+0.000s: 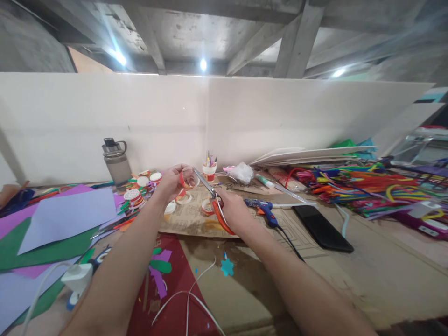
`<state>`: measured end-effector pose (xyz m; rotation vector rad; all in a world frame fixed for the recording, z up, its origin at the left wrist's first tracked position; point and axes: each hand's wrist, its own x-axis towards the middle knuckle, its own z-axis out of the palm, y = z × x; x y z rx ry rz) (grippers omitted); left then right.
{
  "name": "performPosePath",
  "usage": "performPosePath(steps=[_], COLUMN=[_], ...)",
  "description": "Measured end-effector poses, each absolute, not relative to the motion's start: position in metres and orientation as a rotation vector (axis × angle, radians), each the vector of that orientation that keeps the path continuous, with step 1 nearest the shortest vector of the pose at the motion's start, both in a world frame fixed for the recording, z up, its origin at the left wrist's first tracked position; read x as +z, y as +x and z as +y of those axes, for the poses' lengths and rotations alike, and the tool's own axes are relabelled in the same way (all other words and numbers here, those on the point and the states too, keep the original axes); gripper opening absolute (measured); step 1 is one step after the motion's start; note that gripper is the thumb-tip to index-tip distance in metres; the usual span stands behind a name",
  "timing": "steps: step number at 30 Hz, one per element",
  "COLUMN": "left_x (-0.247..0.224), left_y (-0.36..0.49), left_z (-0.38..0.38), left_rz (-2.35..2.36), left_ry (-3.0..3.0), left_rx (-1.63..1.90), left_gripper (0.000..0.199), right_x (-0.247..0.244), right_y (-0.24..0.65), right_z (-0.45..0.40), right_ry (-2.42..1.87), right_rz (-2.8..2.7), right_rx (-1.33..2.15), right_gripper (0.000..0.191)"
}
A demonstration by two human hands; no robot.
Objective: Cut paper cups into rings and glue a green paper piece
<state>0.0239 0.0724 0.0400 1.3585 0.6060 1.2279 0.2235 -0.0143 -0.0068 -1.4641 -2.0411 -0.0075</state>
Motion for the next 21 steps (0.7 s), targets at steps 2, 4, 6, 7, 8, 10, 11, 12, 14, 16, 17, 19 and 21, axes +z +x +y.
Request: performPosePath(steps=[2, 4, 6, 7, 8, 10, 11, 12, 14, 16, 17, 19, 21], left_x=[0.04, 0.041, 0.041, 0.041, 0.041, 0.04, 0.04, 0.04, 0.041, 0.042, 0.043, 0.044, 0.044], left_y=[0.024, 0.024, 0.024, 0.025, 0.026, 0.029, 0.031, 0.032, 0.034, 0.034, 0.034, 0.033, 0.032], left_z=[0.073, 0.074, 0.074, 0.073, 0.073, 0.072, 0.071, 0.07, 0.069, 0.067, 0.066, 0.065, 0.065], left_rz=[0.61, 0.628, 0.635, 0.629, 0.621, 0.603, 0.592, 0.581, 0.565, 0.571, 0.577, 0.588, 0.604], left_ry=[1.352, 1.379, 1.402, 1.406, 1.407, 1.403, 1.396, 1.39, 1.378, 1.374, 1.377, 1.39, 1.408], left_rx=[1.264, 1.273, 1.268, 1.269, 1.266, 1.233, 1.212, 1.188, 1.167, 1.182, 1.189, 1.187, 1.178], left_gripper=[0.028, 0.028, 0.027, 0.026, 0.025, 0.024, 0.025, 0.027, 0.03, 0.028, 0.026, 0.025, 0.026], right_x=[-0.005, -0.003, -0.002, -0.002, -0.001, -0.002, -0.003, -0.003, -0.004, -0.005, -0.005, -0.005, -0.004], right_y=[0.223, 0.223, 0.222, 0.222, 0.222, 0.222, 0.222, 0.222, 0.223, 0.223, 0.223, 0.223, 0.222], right_z=[-0.015, -0.017, -0.018, -0.018, -0.018, -0.017, -0.017, -0.016, -0.015, -0.015, -0.015, -0.015, -0.015], right_ry=[-1.464, -1.477, -1.492, -1.496, -1.498, -1.493, -1.491, -1.49, -1.492, -1.493, -1.494, -1.495, -1.509], right_rz=[-2.037, -2.044, -2.05, -2.052, -2.049, -2.043, -2.042, -2.043, -2.053, -2.06, -2.057, -2.052, -2.051], right_rx=[0.01, 0.017, 0.007, -0.005, -0.022, -0.063, -0.08, -0.091, -0.093, -0.088, -0.088, -0.082, -0.06], right_gripper=[0.035, 0.036, 0.037, 0.037, 0.036, 0.036, 0.037, 0.038, 0.039, 0.039, 0.04, 0.04, 0.04])
